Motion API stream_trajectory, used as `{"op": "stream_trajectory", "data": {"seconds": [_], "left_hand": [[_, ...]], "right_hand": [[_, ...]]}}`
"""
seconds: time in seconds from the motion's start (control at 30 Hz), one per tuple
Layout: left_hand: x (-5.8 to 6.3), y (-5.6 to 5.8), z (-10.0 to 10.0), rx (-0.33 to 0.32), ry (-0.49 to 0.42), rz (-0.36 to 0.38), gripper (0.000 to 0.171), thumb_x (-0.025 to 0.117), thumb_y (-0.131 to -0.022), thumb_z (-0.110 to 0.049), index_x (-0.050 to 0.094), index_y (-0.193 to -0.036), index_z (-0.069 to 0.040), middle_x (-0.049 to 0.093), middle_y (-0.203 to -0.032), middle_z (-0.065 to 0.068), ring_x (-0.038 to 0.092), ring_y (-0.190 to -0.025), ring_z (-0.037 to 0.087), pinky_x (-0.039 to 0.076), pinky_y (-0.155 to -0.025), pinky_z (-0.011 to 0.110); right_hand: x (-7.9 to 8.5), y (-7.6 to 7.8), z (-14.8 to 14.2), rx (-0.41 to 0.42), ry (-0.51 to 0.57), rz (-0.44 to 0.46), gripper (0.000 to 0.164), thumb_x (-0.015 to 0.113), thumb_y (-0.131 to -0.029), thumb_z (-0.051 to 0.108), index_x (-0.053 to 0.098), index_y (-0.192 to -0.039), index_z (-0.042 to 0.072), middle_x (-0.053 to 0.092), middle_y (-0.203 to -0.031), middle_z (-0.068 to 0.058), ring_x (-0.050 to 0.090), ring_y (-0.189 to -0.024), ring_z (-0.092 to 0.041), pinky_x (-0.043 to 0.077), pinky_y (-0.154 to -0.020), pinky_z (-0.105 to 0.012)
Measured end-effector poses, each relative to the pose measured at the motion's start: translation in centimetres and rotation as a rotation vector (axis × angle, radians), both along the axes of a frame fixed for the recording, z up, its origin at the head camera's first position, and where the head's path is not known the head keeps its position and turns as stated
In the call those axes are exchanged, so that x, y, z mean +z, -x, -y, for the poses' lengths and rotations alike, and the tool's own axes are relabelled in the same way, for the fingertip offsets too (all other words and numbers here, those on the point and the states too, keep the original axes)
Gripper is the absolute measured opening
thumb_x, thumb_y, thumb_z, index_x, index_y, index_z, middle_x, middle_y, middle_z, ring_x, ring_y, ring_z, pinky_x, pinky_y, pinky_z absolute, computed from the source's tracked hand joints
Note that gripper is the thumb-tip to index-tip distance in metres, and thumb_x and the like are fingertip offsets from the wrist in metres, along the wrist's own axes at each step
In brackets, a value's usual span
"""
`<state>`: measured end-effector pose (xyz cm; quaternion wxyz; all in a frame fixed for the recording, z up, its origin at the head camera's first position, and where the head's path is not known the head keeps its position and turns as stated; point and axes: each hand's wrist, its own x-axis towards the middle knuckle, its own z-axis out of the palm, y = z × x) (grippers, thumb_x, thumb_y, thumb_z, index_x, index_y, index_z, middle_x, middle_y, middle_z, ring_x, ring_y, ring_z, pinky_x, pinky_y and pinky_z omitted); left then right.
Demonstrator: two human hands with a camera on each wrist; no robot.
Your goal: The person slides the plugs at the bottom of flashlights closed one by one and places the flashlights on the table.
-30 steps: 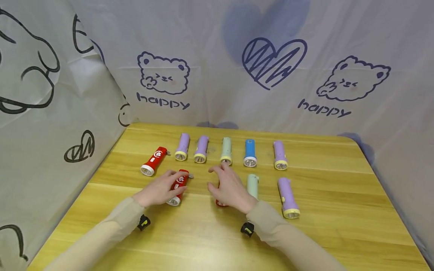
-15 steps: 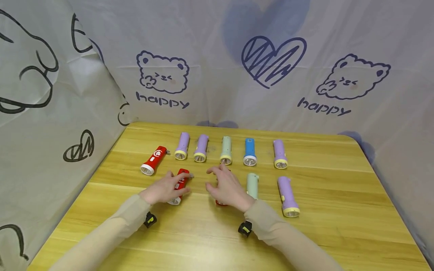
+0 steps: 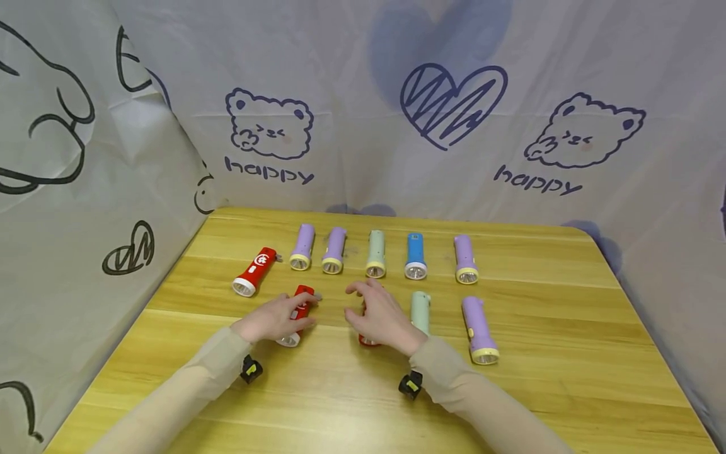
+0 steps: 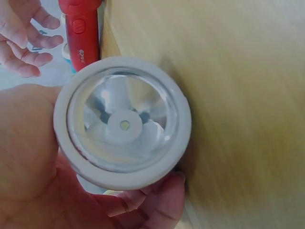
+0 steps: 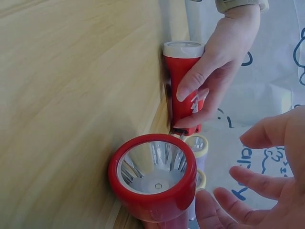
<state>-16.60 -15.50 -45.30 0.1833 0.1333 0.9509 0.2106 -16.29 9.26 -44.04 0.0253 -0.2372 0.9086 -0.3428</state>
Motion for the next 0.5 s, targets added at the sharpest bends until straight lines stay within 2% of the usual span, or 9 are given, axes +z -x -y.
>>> {"op": "stream_trajectory", "data": {"seconds": [0.1, 0.23, 0.4, 0.5], "left_hand": [[-0.12, 0.06, 0.06, 0.01, -0.015, 0.006, 0.045, 0.062, -0.1, -0.033, 0.052, -0.144, -0.029, 0.057, -0.141, 0.025, 0.048, -0.136, 0.044, 0.047, -0.103, 0.062], [-0.15, 0.19, 0.06, 0.02, -0.025, -0.007, 0.048, 0.063, -0.099, -0.029, 0.049, -0.145, -0.031, 0.056, -0.134, 0.028, 0.059, -0.113, 0.035, 0.052, -0.091, 0.054], [-0.17, 0.24, 0.17, 0.044, -0.076, -0.01, 0.058, 0.064, -0.097, -0.025, 0.042, -0.15, -0.031, 0.055, -0.121, 0.024, 0.06, -0.088, 0.026, 0.053, -0.07, 0.037], [-0.11, 0.31, 0.32, 0.059, -0.144, -0.017, 0.061, 0.065, -0.096, -0.021, 0.041, -0.151, -0.029, 0.055, -0.119, 0.024, 0.061, -0.083, 0.025, 0.053, -0.064, 0.032]], "right_hand": [[-0.15, 0.07, -0.1, -0.003, 0.01, 0.011, 0.036, 0.068, -0.092, 0.02, 0.064, -0.125, 0.008, 0.061, -0.104, -0.013, 0.058, -0.084, -0.021, 0.047, -0.07, -0.027], [-0.25, 0.12, -0.24, -0.008, 0.016, 0.013, 0.035, 0.068, -0.093, 0.019, 0.064, -0.125, 0.008, 0.062, -0.107, -0.013, 0.059, -0.086, -0.02, 0.048, -0.072, -0.028], [-0.14, 0.12, -0.4, -0.006, 0.025, 0.021, 0.034, 0.068, -0.093, 0.019, 0.064, -0.125, 0.009, 0.062, -0.108, -0.014, 0.06, -0.088, -0.021, 0.05, -0.074, -0.03], [-0.09, 0.2, -0.52, -0.008, 0.028, 0.019, 0.034, 0.068, -0.093, 0.02, 0.064, -0.125, 0.009, 0.062, -0.107, -0.014, 0.061, -0.089, -0.021, 0.051, -0.075, -0.03]]}}
